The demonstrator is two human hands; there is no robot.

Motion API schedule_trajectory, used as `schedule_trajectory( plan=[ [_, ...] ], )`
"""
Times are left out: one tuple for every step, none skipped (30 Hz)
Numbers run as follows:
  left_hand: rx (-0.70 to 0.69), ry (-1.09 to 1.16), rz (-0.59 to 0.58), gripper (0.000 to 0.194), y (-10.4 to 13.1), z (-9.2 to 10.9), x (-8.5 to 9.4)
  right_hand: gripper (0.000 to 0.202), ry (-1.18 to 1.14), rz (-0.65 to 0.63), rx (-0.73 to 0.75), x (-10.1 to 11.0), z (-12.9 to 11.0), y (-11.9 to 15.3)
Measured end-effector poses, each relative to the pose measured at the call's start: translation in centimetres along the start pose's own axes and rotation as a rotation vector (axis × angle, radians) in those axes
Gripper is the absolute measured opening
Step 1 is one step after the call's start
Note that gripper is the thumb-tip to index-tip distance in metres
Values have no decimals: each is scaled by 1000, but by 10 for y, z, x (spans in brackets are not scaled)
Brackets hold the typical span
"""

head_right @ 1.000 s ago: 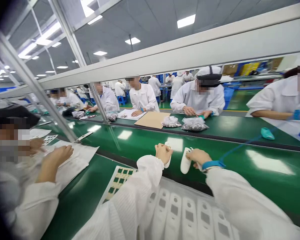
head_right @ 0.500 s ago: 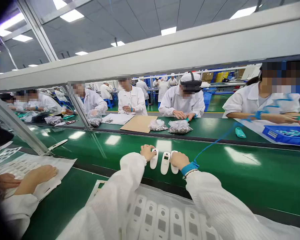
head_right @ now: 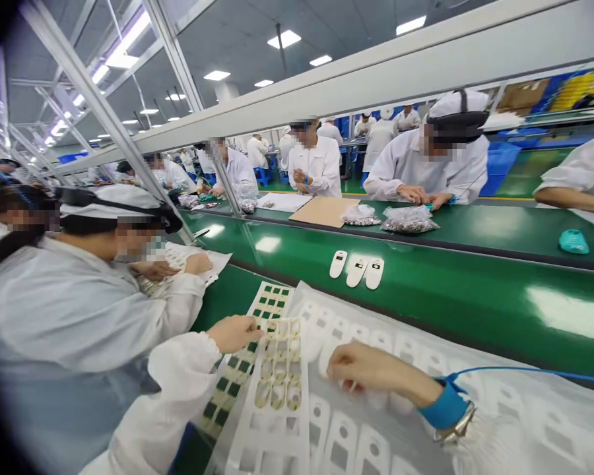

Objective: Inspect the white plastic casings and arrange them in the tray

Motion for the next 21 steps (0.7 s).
schedule_trajectory(
  plan=[
    [19,38,8,35,7,-5,-14,22,-33,-31,-1,-21,1,-1],
    [32,82,18,36,13,-8,-26,23,-58,-37,-3,-38,2,-4],
    [43,130,29,36,15,-10,-38,25,-79,-23,-8,-50,3,-7],
    [53,182,41,36,17,-11,-48,27,-96,2,-14,-58,4,-12],
    [62,238,58,36,17,-12,-56,29,-113,32,-19,-64,4,-16],
    [70,295,80,36,16,-13,-62,31,-133,64,-21,-67,3,-21],
    [74,352,108,35,15,-13,-67,32,-156,90,-20,-70,0,-24],
    [73,408,139,34,14,-13,-69,32,-182,110,-19,-72,-3,-26],
    [65,461,171,33,13,-13,-70,33,-213,126,-17,-73,-8,-27],
    [47,508,200,32,13,-13,-67,33,-247,137,-15,-74,-13,-26],
    [22,548,223,29,13,-13,-63,33,-284,144,-13,-74,-18,-24],
    [-7,580,241,26,13,-15,-56,32,-324,146,-12,-74,-24,-20],
    [-34,604,258,23,13,-19,-46,31,-368,141,-10,-74,-29,-15],
    [-56,620,277,22,13,-24,-33,31,-410,131,-6,-74,-33,-9],
    [-69,628,301,21,12,-32,-18,32,-450,119,-2,-74,-36,-3],
    [-73,631,333,21,10,-41,0,34,-482,107,2,-73,-37,5],
    [-72,627,363,22,6,-50,17,36,-509,98,5,-71,-36,12],
    [-67,616,378,23,1,-58,33,36,-524,95,9,-70,-33,21],
    [-56,598,376,25,-7,-64,46,35,-524,101,15,-67,-28,30],
    [-45,576,362,26,-16,-69,55,35,-506,121,22,-63,-22,40],
    [-34,550,335,26,-26,-73,61,34,-472,157,29,-58,-14,52]
  ],
)
Point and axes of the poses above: each hand's wrist, its own y-axis away from the middle knuckle, its own x-axis out of the back of the hand, z = x × y, the point moved 8 cm from there along -y, towards the middle knuckle, and after that the axes turned 1 degree about z, right-handed, at the moved point
